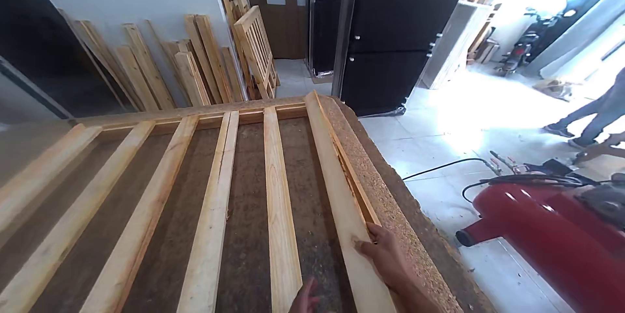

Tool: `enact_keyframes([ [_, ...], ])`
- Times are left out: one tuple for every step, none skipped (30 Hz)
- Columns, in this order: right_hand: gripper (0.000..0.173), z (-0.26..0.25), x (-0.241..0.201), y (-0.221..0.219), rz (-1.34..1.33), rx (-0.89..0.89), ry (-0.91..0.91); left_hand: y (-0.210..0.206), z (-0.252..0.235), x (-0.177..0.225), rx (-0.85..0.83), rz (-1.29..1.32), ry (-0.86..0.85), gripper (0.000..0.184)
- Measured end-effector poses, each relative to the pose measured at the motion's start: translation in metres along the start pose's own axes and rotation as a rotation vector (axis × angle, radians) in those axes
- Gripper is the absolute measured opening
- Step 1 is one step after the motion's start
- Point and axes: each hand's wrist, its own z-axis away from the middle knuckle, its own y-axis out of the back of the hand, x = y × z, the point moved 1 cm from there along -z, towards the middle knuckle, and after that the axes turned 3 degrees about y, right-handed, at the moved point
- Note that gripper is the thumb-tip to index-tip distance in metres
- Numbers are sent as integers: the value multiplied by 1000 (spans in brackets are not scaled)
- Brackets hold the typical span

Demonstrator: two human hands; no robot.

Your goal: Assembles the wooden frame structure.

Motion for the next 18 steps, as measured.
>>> enact_keyframes([
  [46,-7,9,-1,-127,-29,14,-16,-12,12,-70,129,108,78],
  [45,-14,17,-3,-229,-55,10,-31,-25,21,-121,244,215,80],
  [44,-20,24,-5,-306,-66,1,-44,-38,27,-148,329,298,79],
  [42,-23,29,-7,-359,-65,-8,-55,-51,31,-141,378,343,77],
  [42,-24,34,-8,-399,-60,-14,-64,-61,34,-111,386,336,76],
  [41,-22,39,-8,-433,-48,-16,-73,-69,36,-65,363,312,77],
  [41,-21,43,-7,-457,-26,-13,-81,-74,40,-22,325,301,79],
  [40,-21,47,-4,-467,5,-5,-88,-77,44,2,292,303,82],
  [40,-21,51,1,-451,38,2,-93,-78,46,7,267,312,85],
  [40,-19,52,5,-388,65,3,-99,-77,46,4,250,320,87],
  [41,-18,48,9,-253,90,-5,-102,-78,46,-6,236,325,89],
  [43,-14,39,13,-46,117,-21,-104,-81,46,-19,218,331,91],
  [44,-7,28,16,176,142,-35,-106,-84,45,-30,202,342,92],
  [44,3,17,20,356,162,-29,-108,-87,43,-37,197,355,94],
  [44,13,9,26,475,178,-2,-112,-90,39,-42,207,359,94],
  [45,20,6,33,544,196,15,-117,-93,35,-47,228,355,94],
  [47,25,9,42,590,200,-12,-123,-96,31,-51,247,355,94],
  [51,29,15,51,619,177,-80,-130,-98,28,-49,255,362,94],
])
